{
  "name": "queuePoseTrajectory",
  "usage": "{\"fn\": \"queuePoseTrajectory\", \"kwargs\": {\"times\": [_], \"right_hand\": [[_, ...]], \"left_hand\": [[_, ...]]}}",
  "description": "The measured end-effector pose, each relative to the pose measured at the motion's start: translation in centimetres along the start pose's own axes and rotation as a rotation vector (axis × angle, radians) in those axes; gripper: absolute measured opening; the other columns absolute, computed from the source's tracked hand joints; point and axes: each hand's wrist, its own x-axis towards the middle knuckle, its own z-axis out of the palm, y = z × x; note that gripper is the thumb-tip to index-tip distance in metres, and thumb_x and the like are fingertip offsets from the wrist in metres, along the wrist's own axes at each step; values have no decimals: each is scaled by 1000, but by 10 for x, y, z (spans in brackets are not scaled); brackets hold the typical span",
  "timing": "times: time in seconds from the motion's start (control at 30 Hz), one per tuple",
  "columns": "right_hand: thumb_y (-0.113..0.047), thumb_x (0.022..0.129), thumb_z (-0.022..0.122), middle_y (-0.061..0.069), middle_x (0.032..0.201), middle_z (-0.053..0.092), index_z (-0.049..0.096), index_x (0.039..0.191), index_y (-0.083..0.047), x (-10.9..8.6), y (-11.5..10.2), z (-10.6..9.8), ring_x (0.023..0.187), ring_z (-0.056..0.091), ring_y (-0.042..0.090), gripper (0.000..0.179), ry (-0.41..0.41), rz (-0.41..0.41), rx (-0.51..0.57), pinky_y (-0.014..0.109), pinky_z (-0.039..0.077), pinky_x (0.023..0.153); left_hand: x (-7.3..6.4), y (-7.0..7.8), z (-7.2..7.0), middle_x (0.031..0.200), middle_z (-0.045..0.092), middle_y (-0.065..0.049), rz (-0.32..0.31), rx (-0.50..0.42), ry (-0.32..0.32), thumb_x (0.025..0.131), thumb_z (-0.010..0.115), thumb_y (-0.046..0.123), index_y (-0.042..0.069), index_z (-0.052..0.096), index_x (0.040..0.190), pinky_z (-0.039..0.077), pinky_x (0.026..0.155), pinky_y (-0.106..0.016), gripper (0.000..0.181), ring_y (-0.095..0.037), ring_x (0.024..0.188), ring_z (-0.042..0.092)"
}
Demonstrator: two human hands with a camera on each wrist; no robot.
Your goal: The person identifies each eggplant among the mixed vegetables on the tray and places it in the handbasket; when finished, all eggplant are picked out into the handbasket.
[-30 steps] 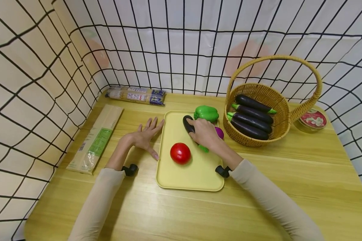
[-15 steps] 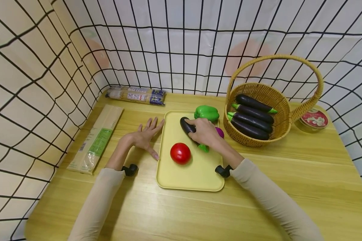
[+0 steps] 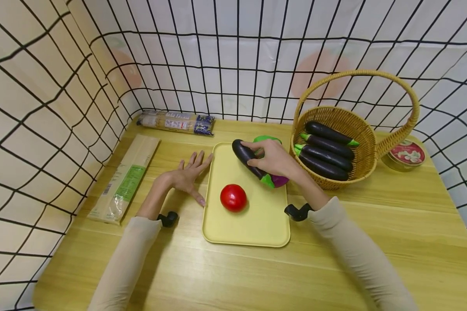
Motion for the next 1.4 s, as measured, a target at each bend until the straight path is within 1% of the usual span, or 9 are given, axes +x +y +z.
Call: {"fn": "queuePoseTrajectory", "kwargs": {"times": [0.1, 0.3, 0.43, 0.63, 0.77, 0.9, 1.07, 1.3, 1.4], "right_hand": [[-17, 94, 74, 17, 146, 62, 57, 150, -20, -3, 0, -17, 118, 70, 36, 59, -31, 10, 8, 38, 62, 83], [-18, 95, 74, 19, 138, 67, 56, 151, -24, -11, 3, -59, 123, 66, 36, 59, -65, 57, -4, 31, 56, 78], [-18, 96, 73, 18, 136, 69, 58, 149, -26, -21, 9, -89, 121, 66, 35, 56, -92, 31, -59, 29, 54, 80], [-22, 97, 74, 16, 130, 71, 62, 145, -29, -38, 30, -127, 110, 65, 27, 50, -148, 18, -97, 30, 57, 78], [-22, 97, 74, 18, 134, 68, 62, 145, -26, -46, 51, -146, 117, 65, 29, 50, -164, 45, -119, 29, 58, 78], [-19, 96, 75, 21, 134, 68, 60, 147, -20, -51, 72, -160, 121, 64, 32, 53, -188, 64, -153, 25, 58, 77], [-16, 97, 73, 26, 137, 65, 58, 149, -17, -53, 96, -168, 127, 61, 38, 53, -213, 79, -181, 23, 52, 75], [-11, 99, 70, 35, 143, 57, 55, 150, -13, -39, 117, -166, 133, 56, 47, 53, -203, 122, -173, 25, 50, 71], [-9, 99, 69, 37, 143, 56, 55, 150, -10, -34, 126, -161, 132, 56, 50, 53, -203, 120, -182, 24, 53, 75]], "left_hand": [[0, 1, 0, 168, -30, -24, -2, 5, -4, 71, 94, 47, 16, -17, 165, -16, 122, -72, 149, -44, 155, -29], [0, 2, 0, 168, -30, -23, -3, 2, -6, 71, 94, 46, 16, -17, 165, -17, 121, -72, 149, -44, 155, -30], [-1, 2, -1, 167, -30, -24, -4, 4, -5, 71, 94, 47, 16, -18, 165, -17, 121, -72, 149, -44, 155, -30], [-2, 3, -1, 167, -31, -24, -4, 9, -5, 70, 95, 48, 15, -18, 165, -17, 121, -73, 151, -45, 155, -30], [-2, 3, -1, 167, -31, -25, -2, -1, -6, 69, 95, 47, 15, -18, 164, -17, 120, -73, 151, -45, 155, -31], [-1, 4, 0, 167, -31, -25, -4, -4, -6, 70, 95, 46, 14, -18, 164, -17, 120, -73, 151, -45, 154, -31], [2, 4, 1, 167, -31, -24, -6, 4, -7, 70, 95, 46, 15, -19, 164, -17, 121, -73, 150, -45, 154, -31], [1, 4, 2, 167, -32, -23, -14, -7, -1, 69, 95, 47, 15, -19, 164, -17, 120, -73, 152, -44, 154, -32], [1, 4, 4, 167, -31, -25, -8, -7, 2, 69, 95, 48, 14, -18, 164, -16, 120, -75, 152, -46, 154, -31]]}}
